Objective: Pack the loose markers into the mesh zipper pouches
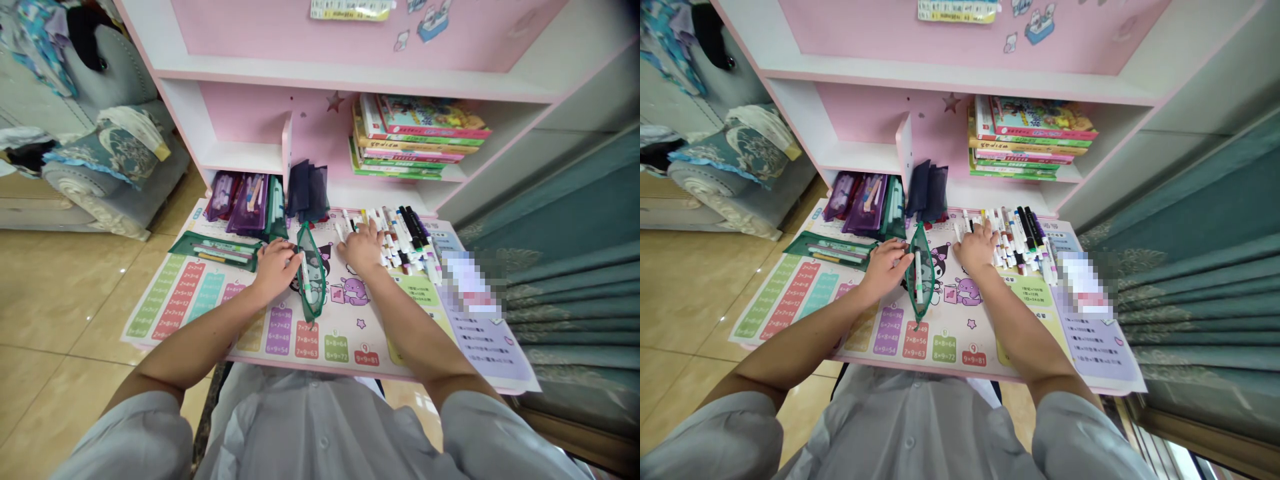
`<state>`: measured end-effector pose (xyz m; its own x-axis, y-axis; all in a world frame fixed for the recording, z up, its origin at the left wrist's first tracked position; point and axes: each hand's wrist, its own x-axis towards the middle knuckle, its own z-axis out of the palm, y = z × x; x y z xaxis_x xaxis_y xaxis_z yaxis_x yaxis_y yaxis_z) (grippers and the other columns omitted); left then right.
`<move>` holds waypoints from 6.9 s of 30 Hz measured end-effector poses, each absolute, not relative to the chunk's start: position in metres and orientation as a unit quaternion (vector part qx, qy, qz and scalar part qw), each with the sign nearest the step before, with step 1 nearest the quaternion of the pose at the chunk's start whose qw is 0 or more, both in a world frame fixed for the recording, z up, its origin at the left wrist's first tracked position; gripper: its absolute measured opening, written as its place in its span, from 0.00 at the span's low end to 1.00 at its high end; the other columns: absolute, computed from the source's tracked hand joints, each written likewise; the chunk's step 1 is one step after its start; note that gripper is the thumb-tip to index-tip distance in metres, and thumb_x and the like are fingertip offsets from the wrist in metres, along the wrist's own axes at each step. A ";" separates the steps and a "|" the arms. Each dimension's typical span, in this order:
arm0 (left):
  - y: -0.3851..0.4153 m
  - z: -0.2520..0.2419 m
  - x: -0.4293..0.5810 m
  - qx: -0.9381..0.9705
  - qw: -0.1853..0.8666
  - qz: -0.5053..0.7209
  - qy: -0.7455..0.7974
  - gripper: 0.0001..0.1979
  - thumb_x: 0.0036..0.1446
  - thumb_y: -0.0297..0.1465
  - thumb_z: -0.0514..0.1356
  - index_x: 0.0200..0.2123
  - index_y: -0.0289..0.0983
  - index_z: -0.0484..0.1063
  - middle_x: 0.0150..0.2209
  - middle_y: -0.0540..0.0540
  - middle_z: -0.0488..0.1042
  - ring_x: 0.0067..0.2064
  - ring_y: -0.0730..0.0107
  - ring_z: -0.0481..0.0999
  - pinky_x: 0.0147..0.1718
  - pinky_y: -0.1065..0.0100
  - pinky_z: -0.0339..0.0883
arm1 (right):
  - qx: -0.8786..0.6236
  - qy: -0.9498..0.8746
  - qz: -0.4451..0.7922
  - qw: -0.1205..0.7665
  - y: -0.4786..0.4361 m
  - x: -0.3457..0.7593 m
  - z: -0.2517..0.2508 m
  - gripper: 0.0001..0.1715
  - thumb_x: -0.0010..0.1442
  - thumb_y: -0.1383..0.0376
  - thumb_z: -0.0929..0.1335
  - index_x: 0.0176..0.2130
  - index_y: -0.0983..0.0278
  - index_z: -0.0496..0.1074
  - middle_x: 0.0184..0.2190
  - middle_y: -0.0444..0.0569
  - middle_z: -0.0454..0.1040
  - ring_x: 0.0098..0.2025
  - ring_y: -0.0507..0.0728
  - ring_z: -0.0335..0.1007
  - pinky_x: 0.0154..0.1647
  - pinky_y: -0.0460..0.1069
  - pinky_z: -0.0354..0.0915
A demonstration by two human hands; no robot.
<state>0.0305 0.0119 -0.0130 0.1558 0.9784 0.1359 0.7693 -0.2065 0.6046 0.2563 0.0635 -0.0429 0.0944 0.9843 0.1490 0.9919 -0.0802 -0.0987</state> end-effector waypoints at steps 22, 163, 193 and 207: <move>0.012 -0.012 0.031 0.740 0.192 0.253 0.593 0.14 0.64 0.32 0.58 0.25 0.40 0.75 0.51 0.47 0.80 0.65 0.52 0.67 0.62 0.43 0.56 | -0.610 -0.732 0.098 0.288 0.005 0.212 0.011 0.10 0.53 0.63 0.70 0.22 0.62 0.73 0.58 0.55 0.73 0.69 0.70 0.54 0.67 0.66 0.53; 0.015 -0.019 0.026 0.752 0.183 0.268 0.573 0.14 0.63 0.34 0.58 0.25 0.41 0.74 0.50 0.46 0.80 0.63 0.55 0.69 0.63 0.48 0.59 | -0.794 -0.605 0.003 0.056 0.069 0.276 -0.023 0.28 0.59 0.58 0.69 0.55 0.72 0.73 0.64 0.68 0.62 0.72 0.79 0.40 0.63 0.75 0.49; 0.017 -0.022 0.025 0.755 0.186 0.280 0.563 0.15 0.63 0.35 0.58 0.24 0.41 0.73 0.49 0.46 0.80 0.59 0.56 0.72 0.64 0.49 0.60 | -0.807 -0.585 -0.021 0.074 0.072 0.278 -0.028 0.24 0.62 0.65 0.63 0.54 0.71 0.74 0.67 0.67 0.59 0.73 0.77 0.37 0.64 0.79 0.43; 0.018 -0.025 0.024 0.759 0.175 0.277 0.563 0.15 0.63 0.37 0.57 0.25 0.41 0.74 0.49 0.47 0.80 0.60 0.56 0.72 0.63 0.51 0.62 | -0.820 -0.571 -0.012 -0.027 0.077 0.277 -0.022 0.31 0.60 0.51 0.68 0.55 0.67 0.74 0.67 0.64 0.60 0.73 0.75 0.36 0.65 0.77 0.44</move>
